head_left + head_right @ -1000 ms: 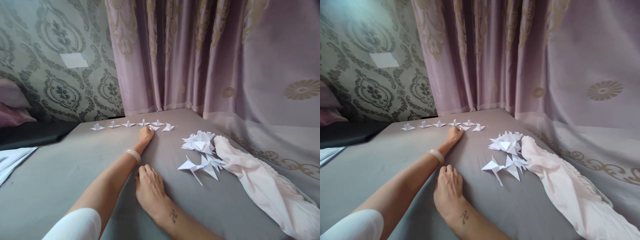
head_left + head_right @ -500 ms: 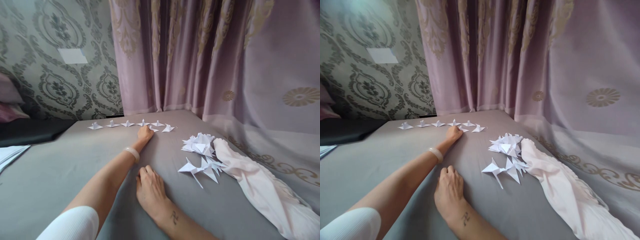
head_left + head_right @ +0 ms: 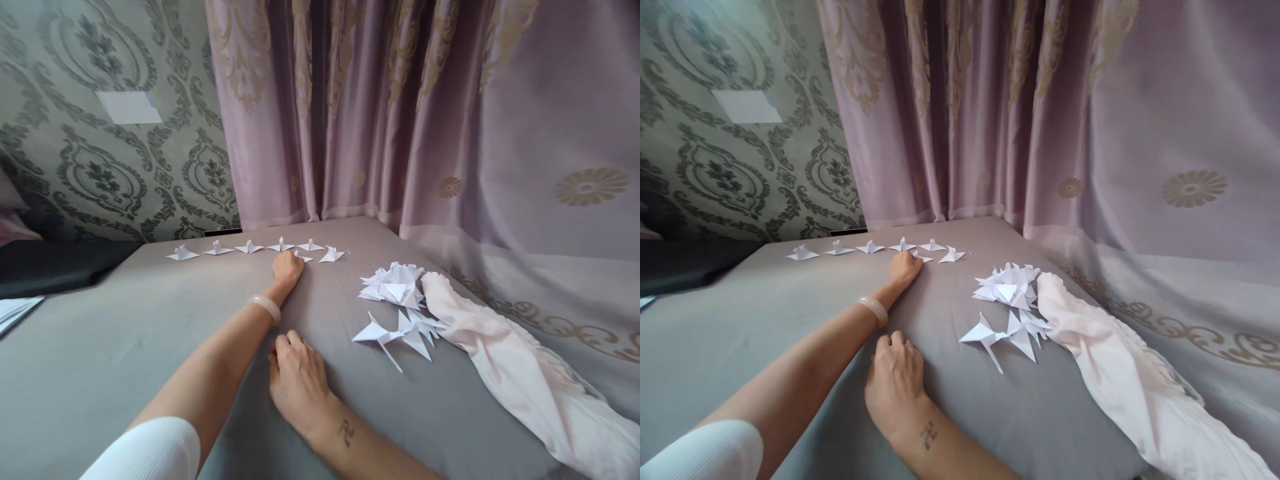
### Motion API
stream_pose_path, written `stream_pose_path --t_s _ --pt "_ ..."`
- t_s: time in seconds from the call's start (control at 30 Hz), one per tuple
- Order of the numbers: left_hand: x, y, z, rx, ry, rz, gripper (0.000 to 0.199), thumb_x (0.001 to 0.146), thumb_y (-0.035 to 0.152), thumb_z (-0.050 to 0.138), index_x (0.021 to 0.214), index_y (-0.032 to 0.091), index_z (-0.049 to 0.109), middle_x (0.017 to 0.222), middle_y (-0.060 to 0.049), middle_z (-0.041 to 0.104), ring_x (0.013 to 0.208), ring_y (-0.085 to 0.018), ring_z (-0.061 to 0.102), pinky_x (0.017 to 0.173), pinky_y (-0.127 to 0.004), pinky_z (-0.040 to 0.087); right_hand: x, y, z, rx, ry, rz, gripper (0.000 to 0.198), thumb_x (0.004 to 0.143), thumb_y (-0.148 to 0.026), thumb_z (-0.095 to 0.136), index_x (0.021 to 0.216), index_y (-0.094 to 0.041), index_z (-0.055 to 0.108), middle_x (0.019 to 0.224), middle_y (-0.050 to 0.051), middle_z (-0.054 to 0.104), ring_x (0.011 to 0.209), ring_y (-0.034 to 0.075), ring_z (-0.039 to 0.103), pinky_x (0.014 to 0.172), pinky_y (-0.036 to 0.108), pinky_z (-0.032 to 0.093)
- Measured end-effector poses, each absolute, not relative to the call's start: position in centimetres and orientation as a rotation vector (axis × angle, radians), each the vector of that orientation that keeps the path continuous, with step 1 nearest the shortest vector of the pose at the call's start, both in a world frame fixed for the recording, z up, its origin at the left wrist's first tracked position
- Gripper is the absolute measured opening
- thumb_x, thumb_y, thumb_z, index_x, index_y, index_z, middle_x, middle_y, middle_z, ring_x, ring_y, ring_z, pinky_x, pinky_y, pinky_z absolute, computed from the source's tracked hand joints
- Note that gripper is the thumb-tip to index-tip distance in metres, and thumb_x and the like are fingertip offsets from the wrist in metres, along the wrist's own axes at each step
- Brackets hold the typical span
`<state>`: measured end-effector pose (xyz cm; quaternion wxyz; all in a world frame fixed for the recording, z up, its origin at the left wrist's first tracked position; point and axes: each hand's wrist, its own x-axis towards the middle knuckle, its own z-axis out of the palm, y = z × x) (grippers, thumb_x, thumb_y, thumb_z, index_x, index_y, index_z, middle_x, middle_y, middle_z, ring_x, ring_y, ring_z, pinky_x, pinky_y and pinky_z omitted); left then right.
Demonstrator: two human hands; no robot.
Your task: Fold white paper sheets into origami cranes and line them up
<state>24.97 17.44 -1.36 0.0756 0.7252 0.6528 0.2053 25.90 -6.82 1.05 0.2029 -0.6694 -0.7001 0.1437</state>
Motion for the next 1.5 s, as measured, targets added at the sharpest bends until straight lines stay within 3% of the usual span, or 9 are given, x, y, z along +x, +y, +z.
stream_pose_path --t_s 0.33,0.47,0.7,0.8,0.93,1.03,1.13,1.33,1.5 --pt "24.1 16.8 -1.2 2.202 1.893 0.613 0.036 0.083 0.047 0.05 0.087 0.014 0.066 0.097 -0.016 0.07 0.098 -0.027 0.063 0.081 -0.031 0.046 27.7 -6.3 3.1 -1.684 -2.161 0.56 0.018 0.085 -0.022 0.048 0.093 -0.019 0.064 0.098 0.008 0.066 0.089 0.02 0.064 0.073 0.03 0.046" --pt "22.9 15.8 -0.9 2.223 1.824 0.612 0.036 0.082 0.046 0.054 0.086 0.011 0.064 0.097 -0.016 0.068 0.099 -0.029 0.062 0.084 -0.032 0.044 31.0 -6.4 5.8 -1.591 -2.029 0.782 0.014 0.08 -0.025 0.054 0.079 -0.024 0.068 0.083 0.0 0.07 0.077 0.016 0.063 0.067 0.025 0.044" --pt "20.4 15.0 -0.2 2.171 1.773 0.584 0.02 0.08 0.034 0.059 0.084 0.015 0.062 0.088 -0.013 0.068 0.097 -0.029 0.062 0.081 -0.034 0.045 43.1 -10.5 7.3 -1.975 -1.279 0.286 0.023 0.084 -0.027 0.047 0.083 -0.016 0.067 0.078 0.006 0.069 0.073 0.017 0.062 0.067 0.026 0.044" --pt "19.9 14.1 0.3 2.116 1.784 0.584 0.01 0.079 0.023 0.057 0.08 0.014 0.062 0.089 -0.014 0.068 0.098 -0.03 0.061 0.082 -0.035 0.044 46.3 -11.7 6.5 -2.259 -1.333 -0.021 0.022 0.083 -0.016 0.05 0.093 -0.018 0.068 0.095 0.009 0.069 0.09 0.021 0.062 0.079 0.031 0.043" --pt "20.4 11.9 1.0 2.005 1.802 0.607 0.009 0.077 0.02 0.057 0.074 0.013 0.061 0.085 -0.015 0.068 0.094 -0.033 0.062 0.076 -0.039 0.045 46.7 -11.9 5.2 -2.18 -1.735 0.024 0.034 0.084 -0.008 0.048 0.111 -0.02 0.064 0.114 0.009 0.063 0.103 0.019 0.059 0.082 0.028 0.042" --pt "21.6 9.7 2.0 2.026 1.708 0.675 0.01 0.078 0.02 0.055 0.075 0.015 0.063 0.085 -0.014 0.068 0.093 -0.032 0.061 0.076 -0.039 0.045 46.1 -11.9 4.7 -2.235 -1.803 0.006 0.024 0.087 -0.013 0.049 0.1 -0.021 0.068 0.107 0.008 0.064 0.099 0.019 0.06 0.076 0.027 0.041" --pt "23.6 6.7 3.3 2.131 1.398 0.741 0.013 0.079 0.023 0.056 0.082 0.016 0.067 0.085 -0.009 0.069 0.086 -0.023 0.062 0.078 -0.031 0.045 45.7 -12.5 5.0 -2.224 -1.776 -0.025 0.019 0.088 -0.016 0.049 0.091 -0.021 0.067 0.098 0.006 0.066 0.089 0.018 0.061 0.072 0.027 0.04" --pt "28.3 -1.3 5.9 1.91 0.603 0.694 0.026 0.073 0.04 0.065 0.077 0.014 0.068 0.065 -0.001 0.062 0.058 -0.011 0.052 0.055 -0.022 0.038 44.5 -14.9 7.1 -2.075 -1.654 -0.236 0.007 0.085 -0.018 0.054 0.087 -0.021 0.06 0.089 0.003 0.066 0.08 0.018 0.06 0.067 0.028 0.039" --pt "30.2 -5.3 6.2 1.615 0.577 0.648 0.029 0.069 0.04 0.07 0.073 0.011 0.066 0.06 0.0 0.057 0.053 -0.009 0.048 0.051 -0.021 0.034 42.4 -16.6 7.9 -1.989 -1.651 -0.336 0.009 0.085 -0.015 0.052 0.083 -0.022 0.058 0.088 0.002 0.064 0.077 0.018 0.059 0.067 0.028 0.039"
